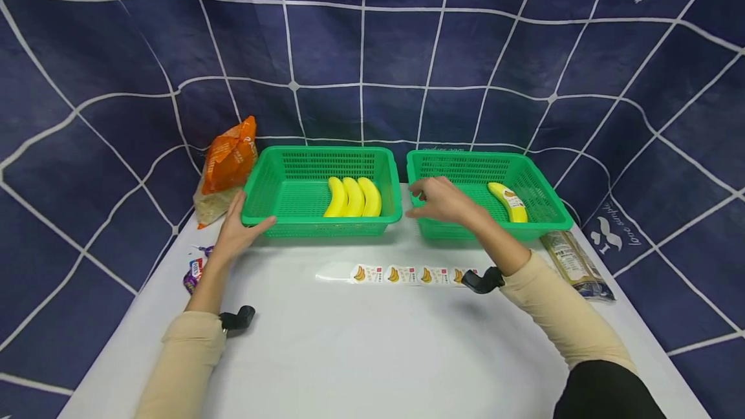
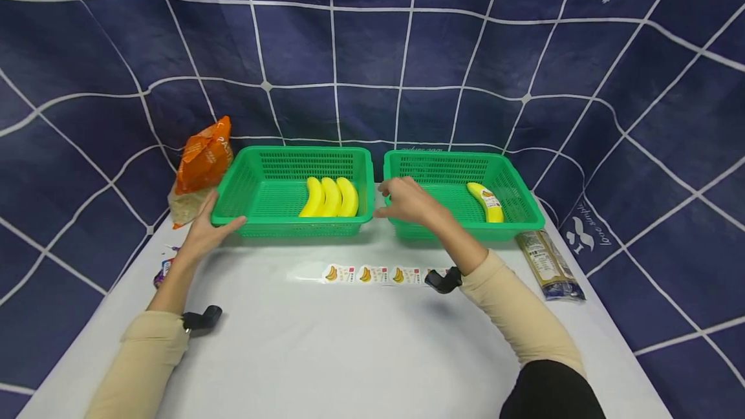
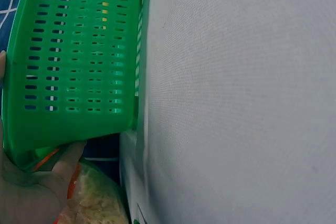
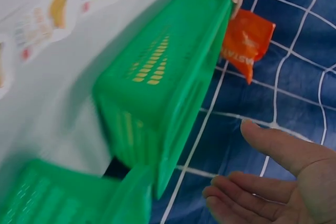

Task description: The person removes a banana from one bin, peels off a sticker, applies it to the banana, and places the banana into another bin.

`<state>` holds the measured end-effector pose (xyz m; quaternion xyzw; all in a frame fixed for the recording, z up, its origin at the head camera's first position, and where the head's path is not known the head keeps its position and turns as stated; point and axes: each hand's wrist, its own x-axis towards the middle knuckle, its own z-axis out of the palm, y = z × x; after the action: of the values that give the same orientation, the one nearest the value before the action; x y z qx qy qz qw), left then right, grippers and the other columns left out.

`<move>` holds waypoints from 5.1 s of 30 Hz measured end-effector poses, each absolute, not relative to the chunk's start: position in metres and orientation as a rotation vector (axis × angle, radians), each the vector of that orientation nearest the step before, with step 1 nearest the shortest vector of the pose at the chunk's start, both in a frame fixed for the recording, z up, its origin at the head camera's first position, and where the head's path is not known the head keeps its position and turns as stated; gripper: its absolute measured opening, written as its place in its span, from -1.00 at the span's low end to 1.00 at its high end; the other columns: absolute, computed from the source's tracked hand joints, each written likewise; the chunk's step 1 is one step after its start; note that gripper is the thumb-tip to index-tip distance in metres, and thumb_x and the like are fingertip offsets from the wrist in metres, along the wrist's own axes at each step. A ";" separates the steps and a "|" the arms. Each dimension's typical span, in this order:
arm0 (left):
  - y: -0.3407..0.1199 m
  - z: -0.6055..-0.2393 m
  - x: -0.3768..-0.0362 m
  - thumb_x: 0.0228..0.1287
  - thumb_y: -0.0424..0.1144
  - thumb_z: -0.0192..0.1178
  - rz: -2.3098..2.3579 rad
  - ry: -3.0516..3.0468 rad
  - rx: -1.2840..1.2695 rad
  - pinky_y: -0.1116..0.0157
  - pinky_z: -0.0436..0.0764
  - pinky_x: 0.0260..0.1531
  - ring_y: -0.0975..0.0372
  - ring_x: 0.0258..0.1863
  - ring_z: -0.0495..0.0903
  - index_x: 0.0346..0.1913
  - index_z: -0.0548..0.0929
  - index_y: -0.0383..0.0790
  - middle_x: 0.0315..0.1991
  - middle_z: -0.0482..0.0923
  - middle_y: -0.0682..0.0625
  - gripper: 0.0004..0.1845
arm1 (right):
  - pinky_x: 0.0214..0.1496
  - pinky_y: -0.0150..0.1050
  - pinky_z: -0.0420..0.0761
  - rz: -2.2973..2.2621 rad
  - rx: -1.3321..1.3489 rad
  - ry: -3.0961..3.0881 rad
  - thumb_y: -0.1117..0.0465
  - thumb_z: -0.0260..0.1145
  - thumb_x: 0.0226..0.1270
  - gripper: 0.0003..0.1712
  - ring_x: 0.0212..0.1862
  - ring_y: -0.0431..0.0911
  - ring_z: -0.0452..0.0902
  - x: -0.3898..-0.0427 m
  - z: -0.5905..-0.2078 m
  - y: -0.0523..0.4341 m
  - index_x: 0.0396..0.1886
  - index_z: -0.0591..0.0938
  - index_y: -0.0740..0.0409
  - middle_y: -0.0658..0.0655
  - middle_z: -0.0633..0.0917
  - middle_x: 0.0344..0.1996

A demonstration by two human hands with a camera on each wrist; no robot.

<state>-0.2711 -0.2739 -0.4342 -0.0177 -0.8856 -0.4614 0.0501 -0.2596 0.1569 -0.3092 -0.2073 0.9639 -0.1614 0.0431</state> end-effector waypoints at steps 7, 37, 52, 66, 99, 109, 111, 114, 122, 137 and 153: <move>-0.272 -0.436 -0.272 0.18 0.13 0.32 -1.435 -2.673 -0.040 -0.26 -0.11 0.46 -0.14 0.56 -0.29 0.57 -0.28 -0.14 0.60 -0.42 -0.07 0.17 | 0.16 -0.08 0.59 -0.535 -0.687 2.878 0.01 0.47 0.15 -0.31 0.11 0.07 0.61 -0.285 -0.300 0.122 0.24 0.56 0.23 0.20 0.67 0.11; -0.270 -0.428 -0.278 0.16 0.10 0.35 -1.478 -2.656 -0.034 -0.22 -0.12 0.48 -0.11 0.57 -0.29 0.57 -0.28 -0.12 0.61 -0.41 -0.05 0.18 | 0.25 -0.11 0.56 -0.433 -0.554 2.819 -0.04 0.43 0.20 -0.38 0.28 0.06 0.46 -0.413 -0.314 0.039 0.17 0.62 0.21 0.15 0.61 0.22; -0.271 -0.442 -0.273 0.12 0.11 0.38 -1.533 -2.647 0.004 -0.25 -0.11 0.46 -0.09 0.57 -0.30 0.58 -0.29 -0.07 0.61 -0.41 0.00 0.21 | 0.26 -0.09 0.55 -0.473 -0.464 2.743 -0.07 0.42 0.20 -0.35 0.27 0.06 0.46 -0.429 -0.353 0.029 0.19 0.60 0.21 0.16 0.59 0.22; -0.274 -0.439 -0.275 0.14 0.06 0.39 -1.559 -2.625 -0.015 -0.19 -0.14 0.50 -0.02 0.58 -0.32 0.58 -0.26 -0.06 0.61 -0.40 0.05 0.19 | 0.02 -0.18 0.66 -0.452 -0.405 2.679 -0.04 0.44 0.19 -0.64 -0.39 -0.16 0.42 -0.446 -0.361 0.013 -0.45 0.56 0.14 -0.03 0.47 -0.52; -0.267 -0.428 -0.268 0.13 0.01 0.40 -1.614 -2.629 0.024 -0.26 -0.15 0.46 -0.05 0.58 -0.32 0.58 -0.24 -0.03 0.61 -0.39 0.06 0.17 | -0.08 -0.29 0.71 -0.381 -0.426 2.508 -0.02 0.46 0.18 -0.40 -0.19 -0.03 0.71 -0.460 -0.385 -0.008 0.02 0.55 0.33 0.18 0.70 -0.27; -0.264 -0.422 -0.265 0.14 -0.06 0.41 -1.635 -2.620 0.022 -0.25 -0.16 0.47 -0.05 0.58 -0.32 0.58 -0.23 -0.09 0.61 -0.38 0.01 0.16 | -0.18 -0.30 0.73 -0.406 -0.363 2.535 0.01 0.50 0.12 -0.55 -0.22 -0.02 0.74 -0.461 -0.392 -0.015 -0.25 0.52 0.23 0.19 0.68 -0.31; -0.267 -0.430 -0.269 0.13 -0.01 0.41 -1.618 -2.621 0.022 -0.24 -0.15 0.47 -0.03 0.58 -0.31 0.58 -0.23 -0.02 0.61 -0.38 0.07 0.17 | -0.18 -0.31 0.73 -0.407 -0.353 2.536 0.01 0.50 0.12 -0.53 -0.22 -0.03 0.74 -0.461 -0.393 -0.016 -0.22 0.51 0.23 0.19 0.68 -0.30; -0.270 -0.439 -0.273 0.12 0.05 0.41 -1.594 -2.617 0.016 -0.24 -0.13 0.47 -0.01 0.58 -0.31 0.58 -0.23 0.04 0.60 -0.38 0.12 0.17 | -0.19 -0.31 0.73 -0.392 -0.347 2.533 0.00 0.50 0.12 -0.49 -0.23 -0.04 0.73 -0.460 -0.393 -0.017 -0.15 0.51 0.24 0.20 0.69 -0.27; -0.272 -0.446 -0.275 0.10 0.09 0.41 -1.568 -2.621 0.022 -0.22 -0.12 0.48 -0.01 0.58 -0.28 0.58 -0.21 0.03 0.60 -0.36 0.13 0.18 | -0.26 -0.35 0.72 -0.456 -0.313 2.500 0.01 0.48 0.15 -0.43 -0.26 -0.07 0.72 -0.458 -0.396 -0.016 -0.02 0.43 0.22 0.22 0.62 -0.15; -0.270 -0.440 -0.276 0.09 0.07 0.42 -1.583 -2.596 0.010 -0.18 -0.13 0.50 0.01 0.58 -0.28 0.58 -0.21 0.01 0.61 -0.35 0.09 0.18 | -0.11 -0.21 0.73 -0.578 -0.289 2.665 0.03 0.57 0.01 -0.55 -0.32 -0.01 0.76 -0.455 -0.367 -0.007 -0.36 0.56 0.24 0.18 0.71 -0.43; -0.264 -0.446 -0.274 0.12 0.06 0.40 -1.594 -2.611 0.016 -0.21 -0.12 0.48 -0.05 0.58 -0.28 0.58 -0.24 -0.08 0.61 -0.38 0.06 0.19 | -0.33 -0.30 0.69 -0.808 -0.250 2.853 -0.01 0.57 0.00 -0.61 -0.55 -0.10 0.69 -0.421 -0.327 0.024 -0.58 0.64 0.20 0.23 0.77 -0.43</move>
<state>-0.2739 -0.2636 -0.4456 0.0052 -0.8528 -0.5205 0.0413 -0.4207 0.0244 -0.3265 -0.0836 0.9554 -0.2707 0.0829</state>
